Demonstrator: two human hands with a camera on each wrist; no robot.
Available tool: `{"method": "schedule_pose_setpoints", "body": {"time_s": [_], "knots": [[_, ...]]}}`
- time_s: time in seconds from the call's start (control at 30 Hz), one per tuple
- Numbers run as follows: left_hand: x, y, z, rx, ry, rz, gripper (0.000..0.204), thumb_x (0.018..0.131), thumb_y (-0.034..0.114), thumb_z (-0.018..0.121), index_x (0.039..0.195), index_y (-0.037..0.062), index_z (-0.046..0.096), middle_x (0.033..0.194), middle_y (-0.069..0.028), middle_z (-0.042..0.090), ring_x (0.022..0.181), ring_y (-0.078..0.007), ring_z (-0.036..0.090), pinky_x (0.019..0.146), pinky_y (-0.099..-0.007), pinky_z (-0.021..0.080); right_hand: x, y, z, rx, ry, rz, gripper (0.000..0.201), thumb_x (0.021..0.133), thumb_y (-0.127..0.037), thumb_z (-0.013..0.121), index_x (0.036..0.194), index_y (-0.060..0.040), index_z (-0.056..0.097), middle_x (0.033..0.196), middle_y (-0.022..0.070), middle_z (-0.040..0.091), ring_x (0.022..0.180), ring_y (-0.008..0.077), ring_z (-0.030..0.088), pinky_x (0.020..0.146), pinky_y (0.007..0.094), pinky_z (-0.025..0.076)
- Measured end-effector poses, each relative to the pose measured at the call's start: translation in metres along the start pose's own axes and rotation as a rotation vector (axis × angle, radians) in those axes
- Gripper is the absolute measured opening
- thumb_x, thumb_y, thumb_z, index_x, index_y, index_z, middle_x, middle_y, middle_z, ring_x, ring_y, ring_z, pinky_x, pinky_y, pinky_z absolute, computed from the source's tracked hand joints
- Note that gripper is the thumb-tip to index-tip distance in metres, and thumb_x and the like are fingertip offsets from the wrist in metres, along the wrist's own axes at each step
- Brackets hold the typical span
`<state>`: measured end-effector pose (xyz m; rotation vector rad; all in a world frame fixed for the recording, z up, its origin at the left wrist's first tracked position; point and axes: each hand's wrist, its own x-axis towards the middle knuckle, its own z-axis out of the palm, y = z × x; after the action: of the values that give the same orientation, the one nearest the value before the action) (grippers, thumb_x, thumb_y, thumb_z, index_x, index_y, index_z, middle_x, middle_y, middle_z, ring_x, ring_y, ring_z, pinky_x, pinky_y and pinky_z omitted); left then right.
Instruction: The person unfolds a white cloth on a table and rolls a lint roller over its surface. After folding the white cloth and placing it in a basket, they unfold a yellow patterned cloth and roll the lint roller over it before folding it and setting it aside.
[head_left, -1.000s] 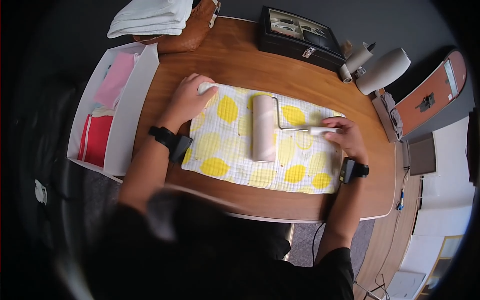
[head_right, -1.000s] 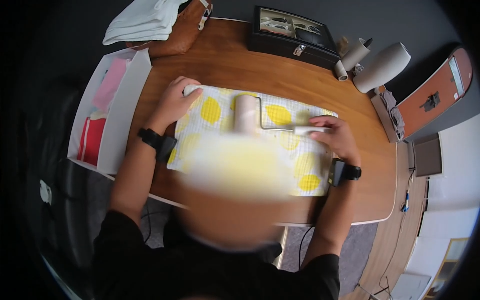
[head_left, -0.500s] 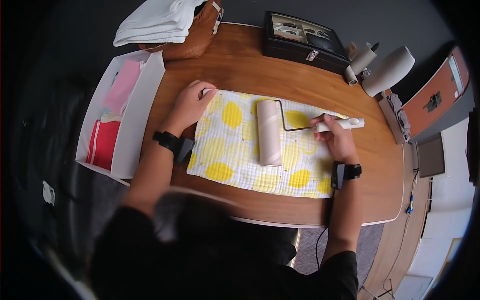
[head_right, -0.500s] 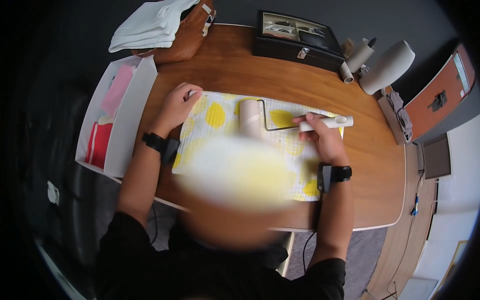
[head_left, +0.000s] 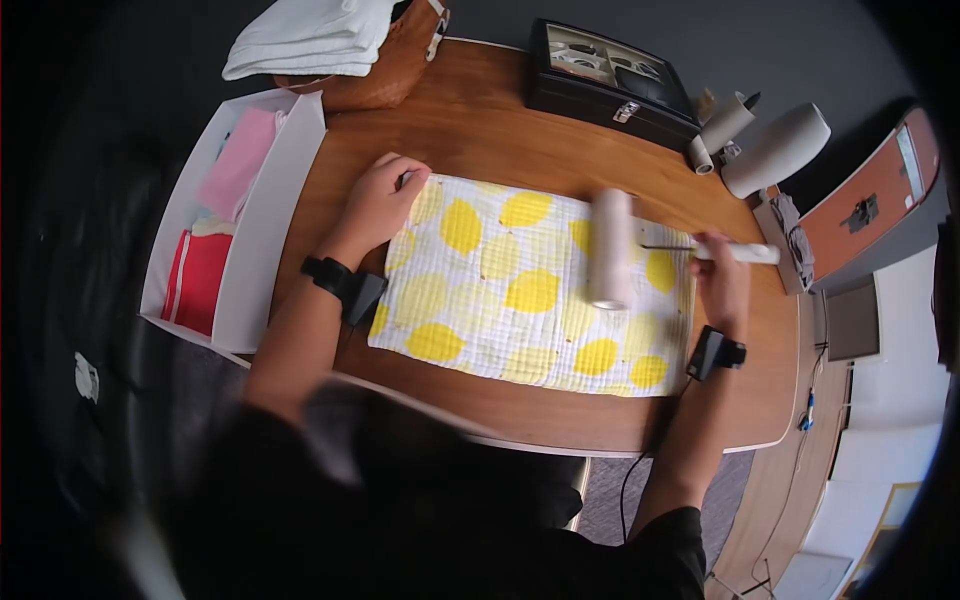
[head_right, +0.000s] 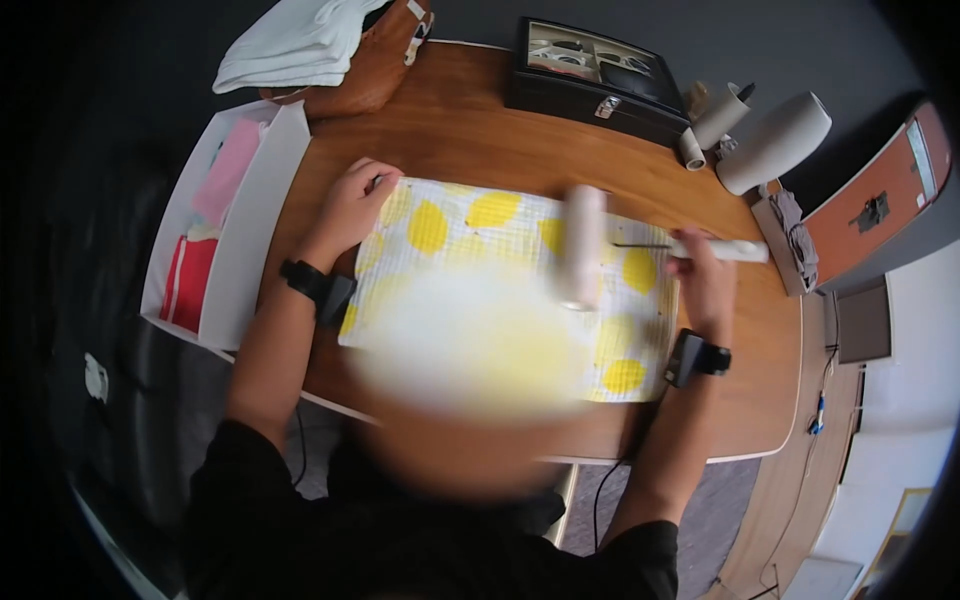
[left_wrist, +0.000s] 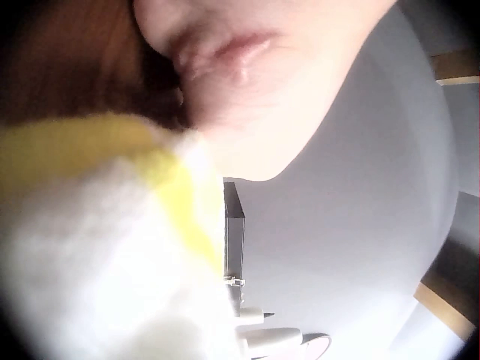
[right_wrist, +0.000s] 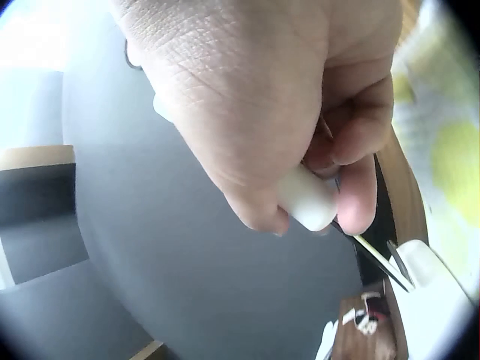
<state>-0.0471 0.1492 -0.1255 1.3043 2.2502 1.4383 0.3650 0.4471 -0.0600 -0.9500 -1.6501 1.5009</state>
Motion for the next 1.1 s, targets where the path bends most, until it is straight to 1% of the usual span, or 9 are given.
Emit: {"method": "schedule_pose_setpoints", "body": {"time_s": [0.13, 0.27, 0.47, 0.53, 0.63, 0.77, 0.83, 0.93, 1.1], "knots": [[0.0, 0.0, 0.0, 0.008, -0.005, 0.007, 0.024, 0.107, 0.023, 0.067, 0.115, 0.0012, 0.075, 0.112, -0.01, 0.069, 0.093, -0.0236, 0.068, 0.085, -0.0339, 0.055, -0.016, 0.004, 0.058, 0.114, -0.46, 0.119, 0.051, 0.11, -0.05, 0.062, 0.121, -0.0021, 0.075, 0.094, 0.0047, 0.075, 0.074, 0.009, 0.066, 0.061, 0.023, 0.044], [-0.002, 0.001, 0.0, 0.036, -0.006, -0.003, 0.024, 0.107, 0.022, 0.068, 0.115, 0.0012, 0.075, 0.11, -0.0088, 0.068, 0.089, -0.0206, 0.066, 0.083, -0.0322, 0.054, -0.012, 0.008, 0.068, 0.216, -0.294, 0.134, 0.045, 0.111, -0.045, 0.061, 0.116, -0.002, 0.075, 0.09, 0.0039, 0.073, 0.072, 0.0069, 0.063, 0.058, 0.0217, 0.041], [-0.001, 0.004, -0.001, -0.037, 0.017, -0.019, 0.019, 0.104, 0.017, 0.072, 0.113, 0.0015, 0.076, 0.108, -0.0079, 0.068, 0.084, -0.0167, 0.065, 0.077, -0.0299, 0.053, 0.018, 0.03, -0.028, 0.451, 0.201, -0.034, 0.022, 0.108, -0.029, 0.068, 0.111, -0.0079, 0.067, 0.092, 0.0023, 0.068, 0.064, 0.0092, 0.058, 0.054, 0.0234, 0.041], [0.001, 0.003, -0.005, -0.077, 0.049, -0.009, 0.017, 0.102, 0.015, 0.073, 0.112, 0.0013, 0.076, 0.107, -0.0076, 0.068, 0.082, -0.0161, 0.065, 0.075, -0.0297, 0.053, 0.024, 0.031, -0.072, 0.374, 0.202, -0.134, 0.023, 0.108, -0.028, 0.066, 0.108, -0.0052, 0.067, 0.09, 0.0039, 0.067, 0.066, 0.011, 0.057, 0.056, 0.025, 0.042], [0.001, -0.001, -0.008, -0.052, 0.089, 0.034, 0.014, 0.1, 0.012, 0.075, 0.107, 0.0006, 0.076, 0.104, -0.0071, 0.069, 0.08, -0.016, 0.065, 0.073, -0.0301, 0.054, 0.011, 0.002, -0.059, 0.259, 0.258, -0.151, 0.026, 0.108, -0.03, 0.066, 0.107, -0.0041, 0.068, 0.089, 0.0049, 0.067, 0.067, 0.0114, 0.058, 0.056, 0.0246, 0.042], [0.0, 0.011, -0.02, 0.061, 0.045, 0.014, 0.012, 0.098, 0.011, 0.075, 0.102, -0.0001, 0.077, 0.099, -0.0068, 0.069, 0.081, -0.017, 0.066, 0.074, -0.0308, 0.054, 0.002, -0.003, -0.01, 0.137, -0.032, 0.031, 0.034, 0.11, -0.039, 0.064, 0.106, -0.0056, 0.069, 0.091, 0.0026, 0.068, 0.07, 0.0093, 0.062, 0.057, 0.0232, 0.042], [0.0, 0.013, -0.02, 0.07, 0.039, 0.02, 0.012, 0.098, 0.011, 0.075, 0.102, -0.0001, 0.077, 0.097, -0.0072, 0.07, 0.081, -0.0178, 0.067, 0.074, -0.0311, 0.054, -0.011, -0.007, 0.035, 0.104, -0.171, 0.061, 0.047, 0.112, -0.044, 0.06, 0.122, 0.0005, 0.071, 0.108, 0.0111, 0.076, 0.086, 0.0135, 0.074, 0.063, 0.0229, 0.049], [0.001, 0.002, -0.015, 0.066, 0.053, 0.044, 0.013, 0.099, 0.012, 0.074, 0.104, 0.0002, 0.076, 0.098, -0.0087, 0.07, 0.081, -0.0198, 0.067, 0.075, -0.0321, 0.054, -0.028, -0.004, 0.084, 0.178, -0.455, 0.184, 0.052, 0.114, -0.046, 0.055, 0.139, -0.0024, 0.067, 0.12, 0.0078, 0.075, 0.095, 0.011, 0.072, 0.074, 0.0226, 0.05], [0.001, -0.005, -0.013, 0.048, 0.083, 0.022, 0.015, 0.103, 0.015, 0.071, 0.107, 0.0011, 0.076, 0.102, -0.0121, 0.072, 0.086, -0.025, 0.07, 0.078, -0.035, 0.056, -0.014, 0.007, 0.08, 0.199, -0.364, 0.185, 0.048, 0.112, -0.044, 0.06, 0.135, -0.0043, 0.071, 0.095, 0.0013, 0.072, 0.079, 0.007, 0.063, 0.07, 0.0212, 0.045]]}}
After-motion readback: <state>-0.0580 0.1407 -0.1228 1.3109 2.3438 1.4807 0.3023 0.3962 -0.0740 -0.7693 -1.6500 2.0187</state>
